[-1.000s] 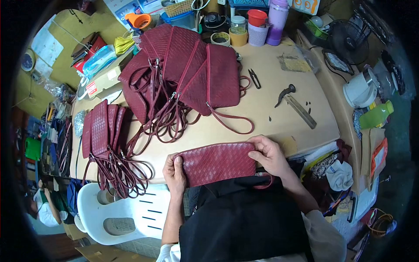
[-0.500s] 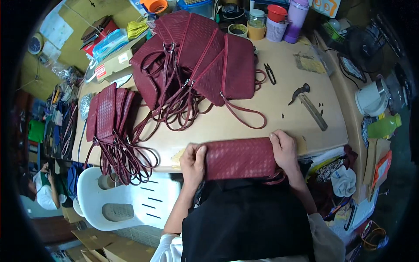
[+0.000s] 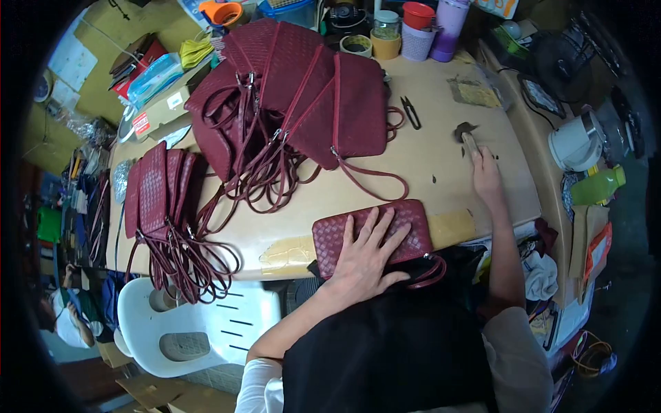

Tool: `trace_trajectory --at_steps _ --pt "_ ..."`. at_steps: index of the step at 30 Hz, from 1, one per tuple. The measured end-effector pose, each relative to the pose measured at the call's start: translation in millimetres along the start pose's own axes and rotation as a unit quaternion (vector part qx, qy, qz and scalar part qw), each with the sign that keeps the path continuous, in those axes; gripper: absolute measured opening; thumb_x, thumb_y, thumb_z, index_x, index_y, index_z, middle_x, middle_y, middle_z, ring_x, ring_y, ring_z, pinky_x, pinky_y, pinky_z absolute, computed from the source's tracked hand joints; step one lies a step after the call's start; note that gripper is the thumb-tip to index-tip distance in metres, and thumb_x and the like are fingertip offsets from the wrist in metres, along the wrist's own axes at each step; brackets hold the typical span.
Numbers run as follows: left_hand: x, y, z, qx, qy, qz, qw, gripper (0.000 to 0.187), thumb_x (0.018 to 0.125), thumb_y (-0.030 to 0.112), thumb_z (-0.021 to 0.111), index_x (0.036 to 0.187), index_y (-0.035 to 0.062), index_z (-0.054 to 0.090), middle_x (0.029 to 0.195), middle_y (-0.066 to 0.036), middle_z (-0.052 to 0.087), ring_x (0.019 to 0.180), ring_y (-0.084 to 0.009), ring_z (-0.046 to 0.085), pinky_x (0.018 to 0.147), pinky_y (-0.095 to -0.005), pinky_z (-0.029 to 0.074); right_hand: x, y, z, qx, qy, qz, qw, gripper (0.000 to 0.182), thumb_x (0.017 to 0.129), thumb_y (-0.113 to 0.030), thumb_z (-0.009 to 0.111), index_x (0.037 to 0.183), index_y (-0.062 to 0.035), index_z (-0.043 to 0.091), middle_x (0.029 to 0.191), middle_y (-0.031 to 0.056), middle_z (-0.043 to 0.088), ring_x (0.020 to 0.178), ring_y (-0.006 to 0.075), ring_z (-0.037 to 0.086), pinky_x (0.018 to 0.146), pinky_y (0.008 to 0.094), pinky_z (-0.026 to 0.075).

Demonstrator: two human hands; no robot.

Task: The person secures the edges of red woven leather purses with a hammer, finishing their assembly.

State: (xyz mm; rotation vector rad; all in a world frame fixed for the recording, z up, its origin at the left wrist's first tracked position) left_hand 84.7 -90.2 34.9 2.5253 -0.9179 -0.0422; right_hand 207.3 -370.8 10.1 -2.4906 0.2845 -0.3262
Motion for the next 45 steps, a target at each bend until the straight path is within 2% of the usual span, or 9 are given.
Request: trace_trajectory --at_steps 1,5,9,14,18,25,27,38,45 --pt "9 1 -2 -0.003 0.026 -0.015 1.000 0.077 0.080 0.048 0.066 0.142 0.0116 0.038 0.146 -0.020 0.033 0.138 -0.0367 0.028 0.110 -0.0595 0.019 -6 6 12 0.264 -0.078 0.132 0.952 0.029 0.097 -0.027 0.054 0.109 0.0000 0.053 0.070 0.0034 0.053 0.054 0.0141 0.052 0.050 0.0303 0.045" --pt "30 -25 16 -0.074 -0.019 -0.037 0.996 0.085 0.077 0.059 0.063 0.139 0.0045 0.041 0.145 -0.023 0.033 0.136 -0.0385 0.029 0.111 -0.0560 0.019 -58 -23 17 0.375 -0.197 0.152 0.893 0.027 0.098 -0.026 0.051 0.108 -0.0010 0.053 0.062 -0.0016 0.048 0.049 0.0062 0.046 0.043 0.0238 0.038" --pt "49 -31 3 0.057 0.068 -0.017 0.996 0.081 0.076 0.054 0.067 0.136 0.0039 0.044 0.140 -0.021 0.039 0.132 -0.0371 0.034 0.108 -0.0506 0.027 -73 -47 16 0.190 -0.260 0.015 0.947 0.028 0.096 -0.025 0.052 0.110 -0.0009 0.053 0.065 0.0037 0.053 0.054 0.0120 0.053 0.051 0.0291 0.042" --pt "15 -17 11 0.022 -0.027 0.034 0.999 0.076 0.080 0.050 0.064 0.138 0.0061 0.042 0.132 -0.014 0.045 0.120 -0.0322 0.041 0.102 -0.0463 0.032 -78 -46 10 0.114 -0.194 -0.024 0.974 0.034 0.095 -0.025 0.052 0.117 0.0006 0.051 0.082 0.0206 0.061 0.079 0.0370 0.060 0.074 0.0440 0.047" --pt "-11 -10 12 0.054 -0.019 0.032 0.998 0.077 0.081 0.048 0.063 0.141 0.0076 0.038 0.134 -0.015 0.044 0.121 -0.0334 0.042 0.103 -0.0468 0.032 -96 -67 0 0.098 -0.219 -0.122 0.963 0.034 0.095 -0.025 0.052 0.116 0.0011 0.051 0.090 0.0238 0.062 0.092 0.0445 0.059 0.077 0.0464 0.045" --pt "-4 -29 9 -0.001 0.074 -0.073 0.995 0.047 0.082 0.024 0.067 0.127 0.0125 0.057 0.113 -0.013 0.053 0.103 -0.0305 0.049 0.091 -0.0424 0.038 -99 -102 -16 0.191 -0.212 -0.051 0.957 0.032 0.095 -0.027 0.052 0.111 0.0006 0.051 0.090 0.0253 0.062 0.090 0.0465 0.059 0.078 0.0489 0.046" --pt "-5 -39 8 -0.001 0.099 -0.132 0.986 0.046 0.080 0.022 0.069 0.124 0.0116 0.057 0.111 -0.012 0.054 0.102 -0.0306 0.050 0.089 -0.0417 0.038 -115 -85 21 -0.046 -0.353 -0.097 0.930 0.032 0.095 -0.030 0.051 0.107 -0.0004 0.050 0.088 0.0267 0.062 0.088 0.0478 0.058 0.077 0.0513 0.045" --pt "12 -53 5 -0.045 0.160 -0.100 0.981 0.025 0.073 0.017 0.075 0.090 0.0094 0.059 0.089 -0.009 0.053 0.086 -0.0295 0.050 0.074 -0.0413 0.037 -122 -93 6 -0.065 -0.302 -0.130 0.942 0.032 0.093 -0.028 0.055 0.104 0.0011 0.047 0.081 0.0282 0.062 0.083 0.0470 0.060 0.072 0.0540 0.046" --pt "-55 -23 -23 -0.001 0.123 -0.065 0.990 0.040 0.074 0.024 0.076 0.109 0.0102 0.062 0.109 -0.010 0.058 0.104 -0.0299 0.053 0.088 -0.0429 0.040 -124 -87 18 -0.101 -0.304 -0.100 0.942 0.037 0.093 -0.025 0.055 0.117 0.0010 0.047 0.089 0.0291 0.062 0.088 0.0459 0.060 0.077 0.0529 0.046"
Point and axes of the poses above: each hand's wrist, its own x-axis towards the middle knuckle, its own z-axis out of the palm, y = z × x, the point moved 8 cm from there along x, towards the middle knuckle
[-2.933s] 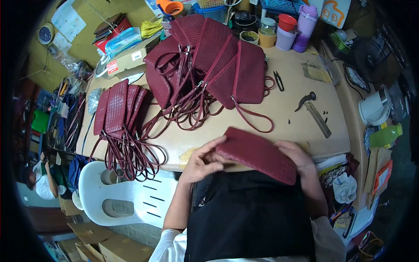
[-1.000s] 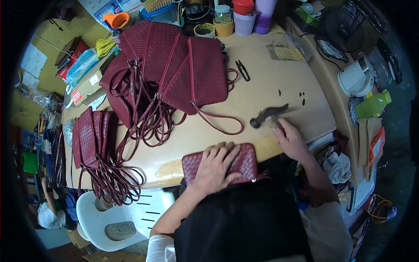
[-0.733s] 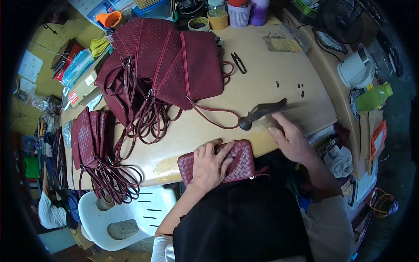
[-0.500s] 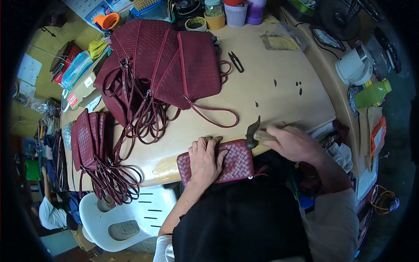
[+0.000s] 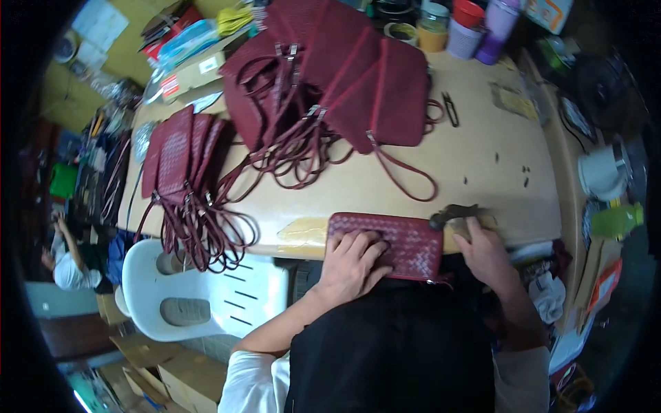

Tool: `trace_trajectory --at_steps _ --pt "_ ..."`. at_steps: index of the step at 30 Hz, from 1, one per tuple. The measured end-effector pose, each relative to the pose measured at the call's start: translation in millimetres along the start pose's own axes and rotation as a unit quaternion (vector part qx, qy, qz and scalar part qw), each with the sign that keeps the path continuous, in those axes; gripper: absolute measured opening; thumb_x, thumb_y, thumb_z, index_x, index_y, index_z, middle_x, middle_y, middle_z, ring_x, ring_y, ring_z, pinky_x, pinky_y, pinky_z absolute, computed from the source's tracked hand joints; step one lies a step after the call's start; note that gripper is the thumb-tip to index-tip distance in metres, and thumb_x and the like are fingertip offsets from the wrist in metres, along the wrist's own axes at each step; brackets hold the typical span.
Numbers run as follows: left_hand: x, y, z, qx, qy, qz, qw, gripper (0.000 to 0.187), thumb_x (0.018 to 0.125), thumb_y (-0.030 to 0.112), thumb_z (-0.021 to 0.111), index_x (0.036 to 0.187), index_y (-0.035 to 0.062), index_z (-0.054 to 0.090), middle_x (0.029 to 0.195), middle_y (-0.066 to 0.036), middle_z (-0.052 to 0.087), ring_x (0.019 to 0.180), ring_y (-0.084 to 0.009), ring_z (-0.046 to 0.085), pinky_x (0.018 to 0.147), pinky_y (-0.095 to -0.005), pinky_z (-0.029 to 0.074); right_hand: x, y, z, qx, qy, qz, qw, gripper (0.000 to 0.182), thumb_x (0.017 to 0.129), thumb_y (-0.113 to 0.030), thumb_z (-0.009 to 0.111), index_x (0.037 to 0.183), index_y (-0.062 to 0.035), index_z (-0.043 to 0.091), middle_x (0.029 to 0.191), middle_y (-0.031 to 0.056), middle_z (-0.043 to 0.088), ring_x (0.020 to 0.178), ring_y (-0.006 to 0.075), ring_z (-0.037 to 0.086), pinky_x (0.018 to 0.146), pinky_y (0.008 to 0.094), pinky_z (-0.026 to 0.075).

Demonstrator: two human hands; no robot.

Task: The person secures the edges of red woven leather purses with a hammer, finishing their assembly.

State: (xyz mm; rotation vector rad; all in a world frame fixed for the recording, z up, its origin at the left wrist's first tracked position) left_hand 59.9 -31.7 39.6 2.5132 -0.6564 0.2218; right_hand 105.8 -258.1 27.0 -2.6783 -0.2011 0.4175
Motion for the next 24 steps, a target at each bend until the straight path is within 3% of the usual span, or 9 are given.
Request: trace_trajectory --at_steps 4,6,8,10,13,16,19,22,24 --pt "-46 -35 1 0.021 0.012 -0.059 0.998 0.053 0.074 0.026 0.077 0.121 0.0076 0.059 0.125 -0.014 0.055 0.121 -0.0331 0.049 0.101 -0.0484 0.037 14 -25 -15 0.023 -0.027 -0.033 0.999 0.037 0.093 -0.024 0.055 0.120 -0.0001 0.047 0.095 0.0279 0.062 0.092 0.0439 0.060 0.078 0.0492 0.047" --pt "-59 -37 13 -0.020 0.005 -0.032 0.999 0.054 0.078 0.027 0.073 0.125 0.0044 0.057 0.134 -0.018 0.049 0.131 -0.0355 0.041 0.109 -0.0477 0.031 20 -56 -19 0.220 0.046 -0.129 0.966 0.035 0.093 -0.023 0.055 0.120 -0.0013 0.047 0.097 0.0268 0.062 0.095 0.0422 0.060 0.078 0.0466 0.047" --pt "-56 -36 6 -0.032 0.019 -0.033 0.999 0.053 0.078 0.025 0.074 0.123 0.0041 0.058 0.129 -0.017 0.051 0.125 -0.0365 0.046 0.107 -0.0477 0.034 32 -81 -18 0.177 0.027 -0.139 0.974 0.034 0.094 -0.022 0.054 0.121 -0.0022 0.048 0.097 0.0251 0.063 0.093 0.0413 0.061 0.077 0.0460 0.048" --pt "-57 -45 -6 -0.141 0.089 -0.074 0.983 0.049 0.076 0.023 0.075 0.119 0.0042 0.060 0.118 -0.015 0.055 0.112 -0.0340 0.053 0.099 -0.0454 0.039 45 -103 2 0.105 -0.075 -0.151 0.980 0.033 0.094 -0.023 0.054 0.120 -0.0034 0.050 0.096 0.0230 0.064 0.092 0.0411 0.062 0.077 0.0462 0.048" --pt "-58 -57 -20 -0.070 0.128 -0.184 0.972 0.051 0.069 0.022 0.080 0.115 0.0063 0.064 0.110 -0.012 0.058 0.100 -0.0285 0.053 0.089 -0.0431 0.040 57 -138 9 0.078 -0.066 -0.186 0.977 0.030 0.094 -0.026 0.055 0.113 -0.0037 0.052 0.094 0.0213 0.064 0.089 0.0404 0.062 0.077 0.0473 0.048" --pt "-61 -49 -18 0.046 0.119 -0.133 0.983 0.050 0.069 0.026 0.081 0.113 0.0082 0.065 0.107 -0.011 0.059 0.096 -0.0246 0.053 0.084 -0.0401 0.035 64 -169 12 0.080 -0.063 -0.234 0.967 0.029 0.094 -0.029 0.055 0.108 -0.0046 0.051 0.091 0.0198 0.064 0.084 0.0405 0.063 0.074 0.0488 0.049" --pt "-62 -51 -19 0.054 0.116 -0.125 0.984 0.051 0.068 0.030 0.081 0.112 0.0097 0.065 0.105 -0.009 0.059 0.097 -0.0232 0.052 0.085 -0.0405 0.033 63 -190 15 0.120 0.042 -0.370 0.920 0.032 0.092 -0.031 0.058 0.107 -0.0048 0.048 0.081 0.0202 0.062 0.075 0.0411 0.062 0.065 0.0491 0.049" --pt "-63 -55 -20 0.006 0.110 -0.149 0.983 0.058 0.067 0.035 0.081 0.115 0.0094 0.063 0.107 -0.009 0.059 0.098 -0.0235 0.052 0.085 -0.0408 0.033 82 -172 59 0.006 -0.056 -0.303 0.951 0.032 0.091 -0.029 0.059 0.108 -0.0045 0.047 0.078 0.0201 0.062 0.075 0.0397 0.063 0.064 0.0493 0.049" --pt "-65 -54 -25 0.009 0.108 -0.147 0.983 0.063 0.066 0.037 0.081 0.118 0.0089 0.060 0.108 -0.010 0.058 0.099 -0.0243 0.052 0.085 -0.0407 0.034 83 -166 40 -0.020 -0.063 -0.288 0.955 0.029 0.091 -0.029 0.058 0.104 -0.0033 0.051 0.078 0.0192 0.063 0.076 0.0395 0.063 0.064 0.0493 0.049"
Point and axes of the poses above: each hand's wrist, its own x-axis towards the middle knuckle, its own z-axis out of the palm, y = z × x, the point moved 8 cm from there along x, towards the middle knuckle
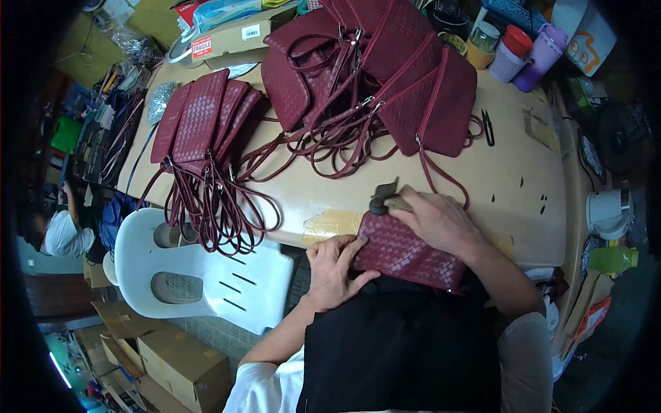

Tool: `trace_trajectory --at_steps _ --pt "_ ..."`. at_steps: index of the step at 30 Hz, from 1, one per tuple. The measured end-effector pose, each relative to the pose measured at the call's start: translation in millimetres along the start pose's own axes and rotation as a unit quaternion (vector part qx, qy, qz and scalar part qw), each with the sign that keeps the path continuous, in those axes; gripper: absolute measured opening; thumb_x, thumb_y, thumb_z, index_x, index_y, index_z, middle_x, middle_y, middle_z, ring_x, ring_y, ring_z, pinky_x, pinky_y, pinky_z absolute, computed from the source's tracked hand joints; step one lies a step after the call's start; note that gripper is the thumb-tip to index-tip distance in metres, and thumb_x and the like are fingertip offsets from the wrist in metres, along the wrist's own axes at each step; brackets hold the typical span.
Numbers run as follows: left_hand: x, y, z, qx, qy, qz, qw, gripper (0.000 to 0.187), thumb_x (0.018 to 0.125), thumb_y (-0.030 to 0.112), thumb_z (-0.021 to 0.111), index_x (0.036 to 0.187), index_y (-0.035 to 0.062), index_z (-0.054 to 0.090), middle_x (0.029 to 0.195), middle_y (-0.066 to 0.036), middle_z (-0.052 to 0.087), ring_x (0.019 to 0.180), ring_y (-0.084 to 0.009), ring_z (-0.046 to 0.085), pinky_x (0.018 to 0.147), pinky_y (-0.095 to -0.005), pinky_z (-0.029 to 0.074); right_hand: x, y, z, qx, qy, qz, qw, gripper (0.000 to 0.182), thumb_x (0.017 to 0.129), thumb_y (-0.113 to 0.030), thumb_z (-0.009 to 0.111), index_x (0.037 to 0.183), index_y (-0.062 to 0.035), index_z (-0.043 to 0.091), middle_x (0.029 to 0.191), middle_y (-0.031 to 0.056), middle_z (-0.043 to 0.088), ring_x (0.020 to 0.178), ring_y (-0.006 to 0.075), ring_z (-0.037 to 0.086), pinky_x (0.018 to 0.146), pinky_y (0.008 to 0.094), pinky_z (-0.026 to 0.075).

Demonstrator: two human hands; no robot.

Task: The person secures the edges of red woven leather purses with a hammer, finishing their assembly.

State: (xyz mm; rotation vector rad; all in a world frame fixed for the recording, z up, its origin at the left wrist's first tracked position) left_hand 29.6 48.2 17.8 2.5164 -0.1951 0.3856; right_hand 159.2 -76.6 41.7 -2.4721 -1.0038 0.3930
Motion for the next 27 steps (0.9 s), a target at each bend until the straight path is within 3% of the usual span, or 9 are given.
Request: trace_trajectory --at_steps 4,8,12,16,18,21,24,26,27 --pt "-12 -17 -5 -0.040 -0.005 -0.102 0.994 0.077 0.065 0.038 0.083 0.127 0.0064 0.051 0.110 -0.012 0.056 0.099 -0.0276 0.052 0.085 -0.0406 0.038 -51 64 -42 0.011 0.181 0.224 0.957 0.020 0.093 -0.018 0.053 0.098 -0.0009 0.061 0.081 0.0213 0.060 0.082 0.0389 0.061 0.070 0.0452 0.047" --pt "-19 -22 10 -0.195 -0.008 -0.146 0.970 0.070 0.071 0.019 0.083 0.127 0.0006 0.046 0.097 -0.013 0.060 0.085 -0.0241 0.063 0.077 -0.0316 0.051 -101 117 -83 -0.115 0.410 0.185 0.886 0.036 0.092 -0.014 0.053 0.126 -0.0049 0.053 0.096 0.0191 0.055 0.085 0.0340 0.056 0.075 0.0403 0.045" --pt "-5 -10 27 -0.320 0.058 -0.134 0.936 0.056 0.079 0.007 0.077 0.126 -0.0017 0.048 0.095 -0.009 0.063 0.081 -0.0161 0.064 0.075 -0.0250 0.052 -125 174 -68 -0.192 0.287 0.325 0.880 0.046 0.087 -0.013 0.058 0.131 -0.0059 0.051 0.108 0.0180 0.054 0.097 0.0336 0.057 0.079 0.0432 0.045" --pt "23 -6 45 -0.362 -0.012 -0.144 0.921 0.036 0.086 -0.002 0.066 0.120 -0.0039 0.055 0.097 -0.006 0.064 0.086 -0.0094 0.061 0.079 -0.0232 0.051 -118 99 -69 -0.068 0.390 0.120 0.910 0.043 0.083 -0.012 0.063 0.124 -0.0072 0.055 0.110 0.0173 0.055 0.107 0.0346 0.053 0.093 0.0442 0.041" --pt "35 -3 48 -0.369 0.007 -0.111 0.923 0.036 0.083 -0.002 0.069 0.117 -0.0026 0.058 0.087 -0.007 0.063 0.078 -0.0096 0.061 0.071 -0.0215 0.050 -92 30 -50 0.050 0.200 0.077 0.975 0.038 0.080 -0.012 0.066 0.116 -0.0054 0.057 0.113 0.0186 0.055 0.112 0.0344 0.051 0.098 0.0433 0.039" --pt "48 1 38 -0.414 0.040 -0.085 0.905 0.033 0.085 -0.003 0.066 0.116 -0.0032 0.053 0.096 -0.009 0.062 0.086 -0.0119 0.061 0.076 -0.0235 0.049 -101 3 -25 -0.137 0.201 0.010 0.970 0.036 0.077 -0.012 0.070 0.111 -0.0045 0.058 0.108 0.0181 0.060 0.106 0.0335 0.057 0.092 0.0427 0.045" --pt "61 13 14 -0.455 0.137 -0.024 0.880 0.076 0.078 0.012 0.077 0.136 0.0026 0.027 0.137 -0.018 0.040 0.125 -0.0229 0.043 0.104 -0.0373 0.036 -110 35 -26 0.010 0.203 0.073 0.976 0.036 0.079 -0.013 0.071 0.111 -0.0031 0.058 0.099 0.0170 0.064 0.094 0.0310 0.063 0.084 0.0375 0.049" --pt "73 30 14 -0.506 0.117 -0.044 0.853 0.096 0.074 0.025 0.083 0.142 0.0038 0.018 0.141 -0.018 0.036 0.132 -0.0268 0.036 0.109 -0.0400 0.031 -117 36 -53 0.314 0.288 0.103 0.899 0.029 0.086 -0.014 0.066 0.112 -0.0017 0.058 0.094 0.0165 0.066 0.083 0.0265 0.066 0.077 0.0331 0.051" --pt "65 36 34 -0.554 -0.021 -0.153 0.818 0.109 0.068 0.036 0.085 0.145 0.0045 0.014 0.146 -0.017 0.031 0.134 -0.0269 0.033 0.111 -0.0398 0.027 -112 23 -64 0.402 0.342 0.032 0.849 0.026 0.091 -0.015 0.061 0.112 0.0007 0.057 0.096 0.0174 0.066 0.085 0.0252 0.066 0.078 0.0333 0.050"
Point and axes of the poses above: each hand's wrist, its own x-axis towards the middle knuckle, its own z-axis out of the palm, y = z × x, the point moved 8 cm from there along x, towards the middle knuckle
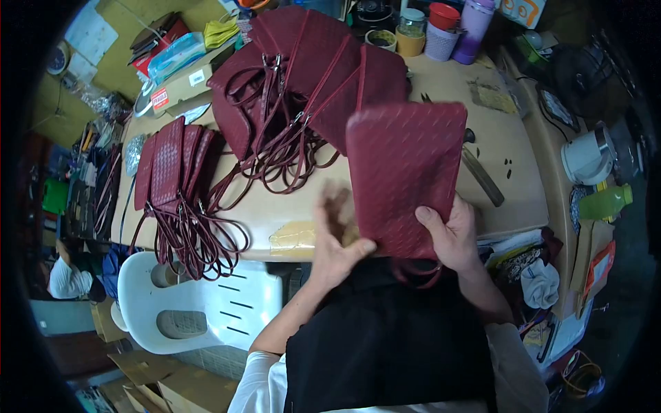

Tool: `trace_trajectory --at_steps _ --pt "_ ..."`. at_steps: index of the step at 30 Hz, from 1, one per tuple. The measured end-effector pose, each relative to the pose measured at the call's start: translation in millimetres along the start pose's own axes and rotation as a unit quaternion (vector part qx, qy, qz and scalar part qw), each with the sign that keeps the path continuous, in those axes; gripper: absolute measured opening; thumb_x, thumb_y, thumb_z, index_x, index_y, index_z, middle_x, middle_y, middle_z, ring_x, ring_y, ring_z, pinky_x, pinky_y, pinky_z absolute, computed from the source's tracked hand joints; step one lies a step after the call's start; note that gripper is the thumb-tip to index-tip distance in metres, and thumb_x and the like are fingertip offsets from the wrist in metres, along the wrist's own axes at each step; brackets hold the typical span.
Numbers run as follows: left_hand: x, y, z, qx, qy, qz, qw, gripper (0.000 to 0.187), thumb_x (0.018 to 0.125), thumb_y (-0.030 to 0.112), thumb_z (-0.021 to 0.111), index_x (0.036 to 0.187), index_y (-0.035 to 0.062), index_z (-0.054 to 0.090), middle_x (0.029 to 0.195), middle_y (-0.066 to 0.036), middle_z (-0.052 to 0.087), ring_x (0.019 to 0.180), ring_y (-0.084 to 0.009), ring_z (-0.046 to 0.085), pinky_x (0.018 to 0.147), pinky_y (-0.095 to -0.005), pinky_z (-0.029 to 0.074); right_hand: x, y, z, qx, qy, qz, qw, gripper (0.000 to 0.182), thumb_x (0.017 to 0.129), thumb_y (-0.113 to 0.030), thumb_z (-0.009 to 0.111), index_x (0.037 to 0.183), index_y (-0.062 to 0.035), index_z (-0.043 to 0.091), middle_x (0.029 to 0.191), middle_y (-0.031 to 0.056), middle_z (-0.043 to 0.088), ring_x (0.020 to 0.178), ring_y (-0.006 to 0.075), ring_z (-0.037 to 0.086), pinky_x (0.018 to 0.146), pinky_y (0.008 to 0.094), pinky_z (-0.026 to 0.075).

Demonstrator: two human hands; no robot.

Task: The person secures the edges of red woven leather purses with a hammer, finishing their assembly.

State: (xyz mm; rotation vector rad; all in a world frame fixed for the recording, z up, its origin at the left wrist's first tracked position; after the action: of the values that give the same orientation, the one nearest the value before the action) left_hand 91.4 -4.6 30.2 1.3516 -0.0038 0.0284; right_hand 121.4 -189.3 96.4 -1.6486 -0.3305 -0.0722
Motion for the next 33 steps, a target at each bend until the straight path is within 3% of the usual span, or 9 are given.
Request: trace_trajectory --at_steps 4,6,8,12,15,18,31,32,33 --pt "-14 -38 25 -0.053 -0.127 -0.165 0.977 0.044 0.083 0.026 0.075 0.114 -0.0007 0.058 0.097 -0.011 0.068 0.084 -0.0152 0.065 0.078 -0.0291 0.052 5 17 24 -0.071 -0.008 -0.016 0.997 0.037 0.090 -0.016 0.065 0.119 0.0019 0.048 0.093 0.0085 0.065 0.086 0.0127 0.061 0.077 0.0325 0.050" --pt "-12 -48 -5 -0.050 0.012 -0.191 0.980 0.020 0.088 0.018 0.069 0.096 -0.0004 0.064 0.072 -0.005 0.068 0.059 -0.0107 0.062 0.061 -0.0235 0.050 -15 64 28 -0.008 -0.084 0.056 0.995 0.033 0.090 -0.013 0.065 0.115 0.0019 0.048 0.091 0.0088 0.065 0.085 0.0124 0.061 0.074 0.0318 0.051" --pt "-16 -55 -16 -0.100 0.028 -0.166 0.981 0.019 0.088 0.014 0.068 0.101 0.0017 0.062 0.085 -0.006 0.068 0.069 -0.0121 0.063 0.062 -0.0242 0.051 -33 88 43 0.098 -0.166 0.207 0.959 0.023 0.089 -0.006 0.064 0.104 0.0015 0.048 0.088 0.0086 0.064 0.079 0.0101 0.062 0.068 0.0293 0.051" --pt "-38 -86 -9 -0.384 0.109 -0.194 0.896 0.026 0.086 0.009 0.070 0.109 0.0030 0.059 0.101 -0.007 0.063 0.086 -0.0150 0.063 0.071 -0.0270 0.052 -40 88 49 -0.019 -0.170 0.201 0.965 0.019 0.089 -0.006 0.063 0.099 0.0025 0.049 0.087 0.0114 0.063 0.077 0.0130 0.062 0.066 0.0301 0.050" --pt "-39 -77 1 -0.275 0.069 -0.165 0.945 0.035 0.083 0.006 0.072 0.114 0.0031 0.056 0.108 -0.006 0.061 0.095 -0.0169 0.061 0.082 -0.0302 0.050 -36 71 53 0.018 -0.200 0.140 0.970 0.016 0.088 -0.005 0.062 0.093 0.0020 0.049 0.085 0.0153 0.061 0.078 0.0228 0.064 0.067 0.0363 0.049" --pt "-34 -66 -1 -0.148 0.082 -0.176 0.970 0.040 0.080 0.006 0.075 0.116 0.0019 0.056 0.109 -0.007 0.061 0.099 -0.0166 0.059 0.089 -0.0319 0.047 -42 60 54 -0.244 -0.268 -0.007 0.932 0.012 0.087 -0.005 0.056 0.095 0.0013 0.049 0.088 0.0194 0.054 0.083 0.0412 0.057 0.073 0.0489 0.045" --pt "-26 -33 -14 -0.068 0.071 -0.114 0.989 0.036 0.079 0.005 0.076 0.110 0.0005 0.059 0.103 -0.007 0.065 0.092 -0.0156 0.062 0.081 -0.0289 0.050 -27 26 41 -0.315 -0.185 -0.111 0.924 0.013 0.091 -0.012 0.056 0.090 0.0006 0.055 0.081 0.0123 0.058 0.069 0.0309 0.062 0.063 0.0405 0.050" --pt "-27 -29 -16 -0.044 0.069 -0.107 0.991 0.035 0.079 0.005 0.076 0.110 0.0003 0.059 0.104 -0.007 0.065 0.092 -0.0152 0.061 0.081 -0.0284 0.050 -30 63 46 -0.089 -0.315 0.087 0.941 0.017 0.093 -0.016 0.057 0.091 0.0015 0.057 0.077 0.0097 0.059 0.066 0.0252 0.062 0.062 0.0369 0.050" --pt "-28 -28 -15 -0.044 0.068 -0.107 0.991 0.035 0.079 0.005 0.076 0.110 0.0003 0.059 0.104 -0.007 0.065 0.092 -0.0152 0.061 0.081 -0.0284 0.050 -49 82 59 0.147 -0.410 0.275 0.857 0.022 0.094 -0.019 0.058 0.091 0.0023 0.059 0.073 0.0070 0.061 0.062 0.0196 0.061 0.060 0.0333 0.051"
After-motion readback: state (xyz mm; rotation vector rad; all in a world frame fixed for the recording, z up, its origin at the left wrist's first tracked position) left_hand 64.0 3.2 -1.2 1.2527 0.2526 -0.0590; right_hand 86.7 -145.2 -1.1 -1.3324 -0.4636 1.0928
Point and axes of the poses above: each hand's wrist, its own x-axis towards the middle knuckle, its own z-axis out of the palm, y = z × x, the point moved 8 cm from there along x, towards the middle knuckle
